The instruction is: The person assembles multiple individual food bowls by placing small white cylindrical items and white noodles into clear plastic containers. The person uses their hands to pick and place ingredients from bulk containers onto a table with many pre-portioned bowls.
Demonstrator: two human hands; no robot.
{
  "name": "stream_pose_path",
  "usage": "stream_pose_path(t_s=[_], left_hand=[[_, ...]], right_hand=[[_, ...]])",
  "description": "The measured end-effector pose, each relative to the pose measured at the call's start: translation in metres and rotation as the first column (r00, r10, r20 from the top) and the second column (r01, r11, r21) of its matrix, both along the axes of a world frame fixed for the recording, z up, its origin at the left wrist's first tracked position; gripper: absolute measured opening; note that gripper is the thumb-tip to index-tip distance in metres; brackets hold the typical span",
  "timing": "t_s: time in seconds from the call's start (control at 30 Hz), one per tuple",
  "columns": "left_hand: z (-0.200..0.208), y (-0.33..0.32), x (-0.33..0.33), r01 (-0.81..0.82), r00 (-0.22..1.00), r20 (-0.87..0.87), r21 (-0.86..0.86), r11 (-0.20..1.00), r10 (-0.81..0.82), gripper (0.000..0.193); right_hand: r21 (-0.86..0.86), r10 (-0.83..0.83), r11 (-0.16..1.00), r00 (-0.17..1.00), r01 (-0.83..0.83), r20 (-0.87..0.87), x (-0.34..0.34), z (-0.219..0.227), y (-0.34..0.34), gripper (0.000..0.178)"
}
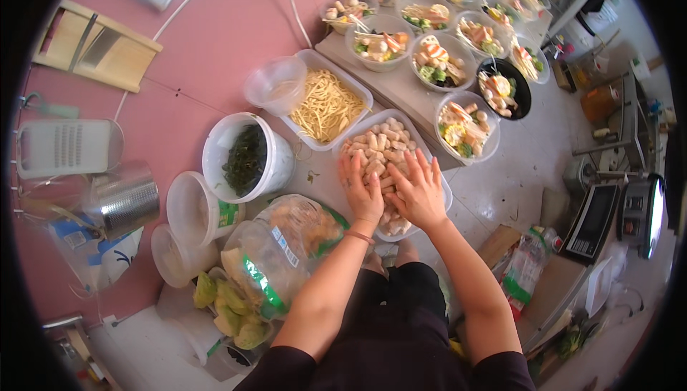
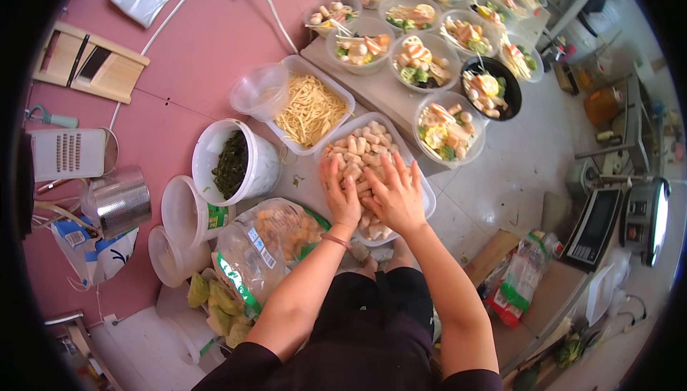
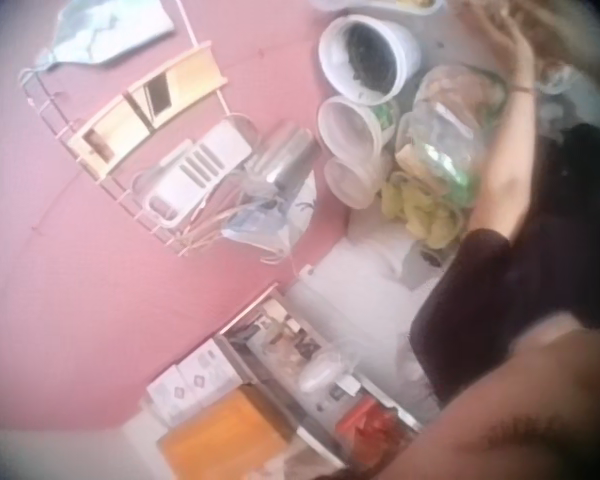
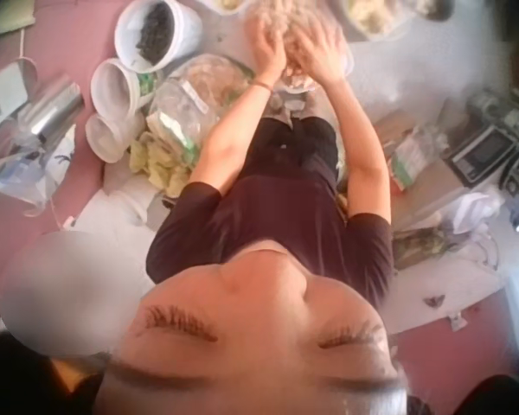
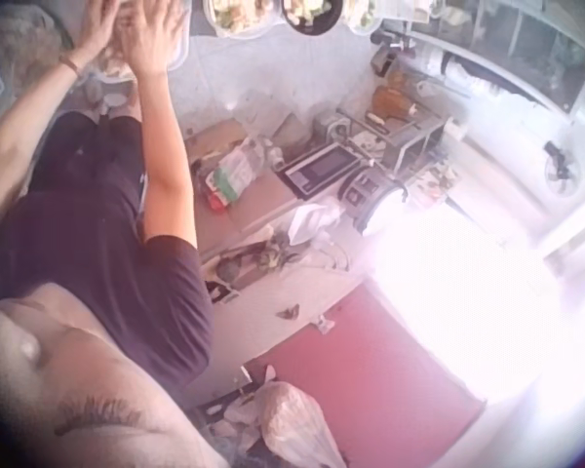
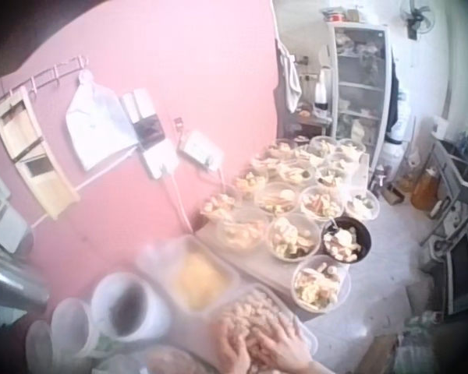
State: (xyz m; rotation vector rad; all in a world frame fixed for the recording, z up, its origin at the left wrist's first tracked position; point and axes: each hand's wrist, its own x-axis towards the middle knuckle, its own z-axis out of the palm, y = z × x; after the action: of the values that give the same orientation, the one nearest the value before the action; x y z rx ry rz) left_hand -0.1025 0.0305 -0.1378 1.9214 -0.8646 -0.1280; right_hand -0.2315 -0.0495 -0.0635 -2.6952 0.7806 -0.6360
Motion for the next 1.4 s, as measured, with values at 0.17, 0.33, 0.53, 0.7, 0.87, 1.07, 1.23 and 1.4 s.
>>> stream_pose_path(t_s=[0.17, 0.33, 0.53, 0.7, 0.87, 1.07, 1.23, 1.4], left_hand=[[0.002, 0.002, 0.015, 0.076, 0.997, 0.014, 0.033, 0.997, -0.077, 0.056], [0.0, 0.012, 0.005, -0.02, 0.963, -0.264, -0.248, 0.968, -0.048, 0.066], [0.011, 0.015, -0.007, -0.133, 0.9, -0.435, -0.339, 0.931, -0.03, 0.071], [0.024, 0.02, -0.01, -0.181, 0.859, -0.512, -0.324, 0.929, -0.012, 0.073], [0.01, 0.013, -0.007, -0.097, 0.938, -0.345, -0.149, 0.984, 0.04, 0.075], [0.016, 0.019, -0.009, -0.131, 0.923, -0.383, -0.241, 0.962, 0.03, 0.07], [0.008, 0.035, -0.016, -0.164, 0.886, -0.464, -0.279, 0.946, 0.017, 0.065], [0.012, 0.065, -0.029, -0.14, 0.94, -0.337, -0.247, 0.959, 0.051, 0.051]], right_hand=[[0.027, -0.019, 0.999, 0.998, 0.017, 0.057, 0.009, -0.024, -0.001, 0.05], [0.093, 0.016, 0.995, 0.994, -0.026, 0.112, 0.003, -0.021, 0.002, 0.048], [0.17, 0.018, 0.984, 0.979, -0.053, 0.202, 0.0, -0.026, -0.002, 0.036], [0.243, -0.018, 0.969, 0.964, -0.049, 0.266, -0.001, -0.03, -0.005, 0.03], [0.225, -0.023, 0.973, 0.946, -0.054, 0.325, -0.003, -0.03, -0.005, 0.029], [0.428, -0.284, 0.9, 0.854, 0.08, 0.437, -0.002, -0.007, -0.004, 0.022], [0.804, -0.787, 0.064, 0.466, -0.591, 0.405, -0.015, 0.014, -0.012, 0.027], [0.515, -0.872, -0.19, 0.385, -0.836, 0.302, -0.03, 0.025, -0.004, 0.035]])
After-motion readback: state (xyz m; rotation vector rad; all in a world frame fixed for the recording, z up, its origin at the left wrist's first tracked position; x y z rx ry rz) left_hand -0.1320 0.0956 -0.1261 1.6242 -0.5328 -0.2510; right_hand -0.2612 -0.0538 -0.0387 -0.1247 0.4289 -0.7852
